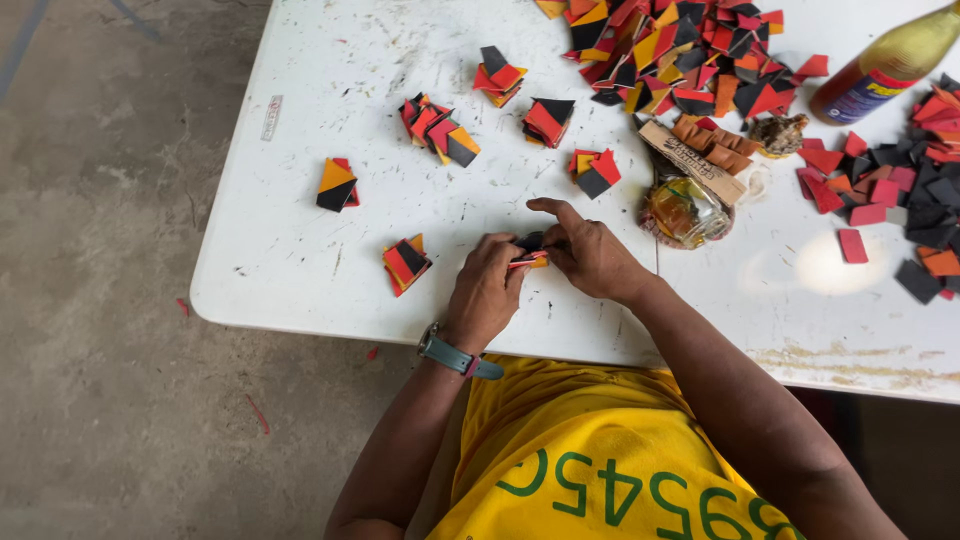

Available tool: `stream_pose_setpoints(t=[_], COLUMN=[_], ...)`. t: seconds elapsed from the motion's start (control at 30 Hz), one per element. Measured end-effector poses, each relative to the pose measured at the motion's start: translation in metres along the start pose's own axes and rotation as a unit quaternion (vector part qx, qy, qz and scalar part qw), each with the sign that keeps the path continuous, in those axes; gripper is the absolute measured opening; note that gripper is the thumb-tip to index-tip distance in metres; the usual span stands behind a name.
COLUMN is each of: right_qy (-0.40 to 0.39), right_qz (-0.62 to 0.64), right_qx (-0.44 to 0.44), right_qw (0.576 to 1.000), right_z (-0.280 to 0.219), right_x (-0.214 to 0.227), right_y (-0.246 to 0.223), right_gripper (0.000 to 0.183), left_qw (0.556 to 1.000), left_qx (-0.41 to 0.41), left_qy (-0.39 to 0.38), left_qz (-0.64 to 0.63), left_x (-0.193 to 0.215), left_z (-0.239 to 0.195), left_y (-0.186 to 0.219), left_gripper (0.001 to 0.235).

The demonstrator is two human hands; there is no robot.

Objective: The person assembles small triangular pieces of colored material into stacks on a white table. They repeatedly pick up pieces, apply adhesive from a small jar, and press them together, forming multiple small stacks.

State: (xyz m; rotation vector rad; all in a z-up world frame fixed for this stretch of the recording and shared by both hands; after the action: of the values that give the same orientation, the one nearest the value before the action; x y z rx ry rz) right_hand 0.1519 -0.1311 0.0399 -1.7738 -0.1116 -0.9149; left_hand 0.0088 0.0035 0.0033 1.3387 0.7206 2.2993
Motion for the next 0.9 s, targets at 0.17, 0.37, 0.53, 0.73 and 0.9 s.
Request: stream_pose_setpoints(t=[0.17,0.37,0.53,0.73,0.9], right_qy=[0.046,0.174,0.196,0.119,0.017], right_qz=[0.009,0.049,0.056,0.112,0.093], right_qx=[0.096,0.017,-0.030,-0.067,-0.044], right_qw=[0.994,0.983,0.979,0.984,0.995], right_z=[0.032,0.136,0.170,0.121,0.037], right_x=[0.007,-0.030,-0.042,-0.024,-0.001], right_y=[0.006,-0.017,-0.016,-0.010,-0.010], right_gripper=[0.073,0.085,0.081,0.069,0.072], left_qw=[0.999,0.998,0.999,0.998,0.998], left_qx=[0.015,-0.017,-0.005,0.021,0.018], left_qy=[-0.027,0.012,0.002,-0.004,-0.016], left_qz=[-0.019,-0.061,-0.037,-0.055,-0.060], left_x=[0.001,0.009,0.010,0.007,0.015], left_z=[0.001,0.000,0.001,-0.006,-0.013], left_y=[0.000,0.005,0.006,0.000,-0.004], left_gripper=[0.020,0.044,0.034,0.029,0.028])
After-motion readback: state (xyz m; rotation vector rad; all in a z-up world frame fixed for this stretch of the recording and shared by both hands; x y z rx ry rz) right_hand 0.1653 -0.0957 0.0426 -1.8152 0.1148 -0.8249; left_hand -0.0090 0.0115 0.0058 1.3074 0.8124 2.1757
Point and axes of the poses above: each hand's wrist, its own z-axis towards the middle knuckle, its own x-axis out of the back of the hand, y = z × x, the point moved 1 cm from there along z, towards the middle knuckle, and after that the axes turned 8 degrees about -x, right-handed, at the moved point
